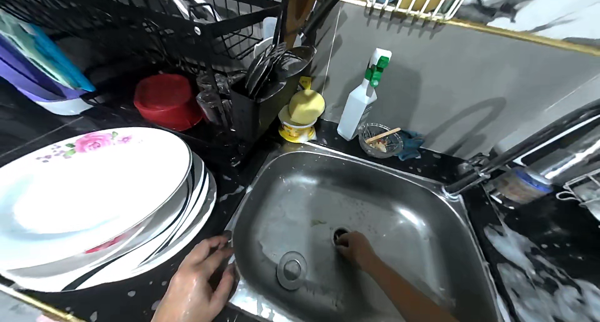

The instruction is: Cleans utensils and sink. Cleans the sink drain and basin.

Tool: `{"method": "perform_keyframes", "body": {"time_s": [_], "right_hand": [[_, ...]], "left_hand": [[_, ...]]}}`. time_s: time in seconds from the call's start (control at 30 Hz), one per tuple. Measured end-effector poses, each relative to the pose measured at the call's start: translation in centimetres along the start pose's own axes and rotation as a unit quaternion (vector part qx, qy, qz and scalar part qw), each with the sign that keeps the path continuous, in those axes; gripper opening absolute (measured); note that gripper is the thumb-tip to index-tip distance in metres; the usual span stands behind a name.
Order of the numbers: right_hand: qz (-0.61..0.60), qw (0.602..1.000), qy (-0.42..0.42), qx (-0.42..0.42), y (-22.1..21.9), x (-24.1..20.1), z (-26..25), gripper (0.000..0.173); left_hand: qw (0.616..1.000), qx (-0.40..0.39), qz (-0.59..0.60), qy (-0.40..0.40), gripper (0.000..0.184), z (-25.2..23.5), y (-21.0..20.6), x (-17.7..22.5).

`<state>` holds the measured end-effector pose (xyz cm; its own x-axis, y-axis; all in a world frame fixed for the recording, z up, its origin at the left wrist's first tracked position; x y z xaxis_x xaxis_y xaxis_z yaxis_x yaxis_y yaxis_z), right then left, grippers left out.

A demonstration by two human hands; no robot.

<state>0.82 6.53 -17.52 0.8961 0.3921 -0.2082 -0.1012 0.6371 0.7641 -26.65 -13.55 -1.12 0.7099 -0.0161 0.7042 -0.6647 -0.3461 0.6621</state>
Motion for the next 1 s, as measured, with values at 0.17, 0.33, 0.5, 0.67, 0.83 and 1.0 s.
{"method": "perform_keyframes", "body": {"time_s": [0.17, 0.33, 0.5, 0.67, 0.83, 1.0], "right_hand": [[0.119, 0.993, 0.02, 0.018, 0.3, -0.5, 0.5, 0.034], [0.157, 0.987, 0.012, -0.004, -0.1, -0.6, 0.7, 0.038], [0.113, 0.994, 0.004, -0.007, 0.0, -0.3, 0.4, 0.039], [0.019, 1.0, 0.008, 0.008, 0.1, 0.4, -0.3, 0.033], [-0.065, 0.997, 0.02, 0.048, 0.1, 1.2, -0.4, 0.027], [-0.245, 0.943, 0.062, 0.218, 7.6, 1.0, 1.5, 0.021]], "left_hand": [[1.0, 0.002, 0.005, 0.005, 0.031, 0.0, 0.0, -0.2], [1.0, 0.004, 0.002, 0.001, 0.031, 0.0, 0.0, -0.2], [1.0, 0.007, -0.004, -0.004, 0.033, 0.1, 0.0, -0.2], [1.0, 0.009, -0.002, -0.007, 0.032, 0.0, 0.0, -0.2], [1.0, -0.007, 0.008, 0.0, 0.03, 0.0, -0.1, -0.1], [0.999, -0.024, 0.026, 0.008, 0.029, 0.0, -0.2, -0.3]]}}
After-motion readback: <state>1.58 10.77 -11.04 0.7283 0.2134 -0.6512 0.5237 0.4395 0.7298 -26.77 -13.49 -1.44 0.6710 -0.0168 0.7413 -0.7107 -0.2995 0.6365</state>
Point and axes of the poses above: each hand's wrist, its own z-axis away from the middle knuckle, its own y-axis out of the back of the hand, x = y × z, the point moved 10 cm from there along -z, towards the middle knuckle, and after that the axes turned 13 degrees about z, right-handed, at the moved point
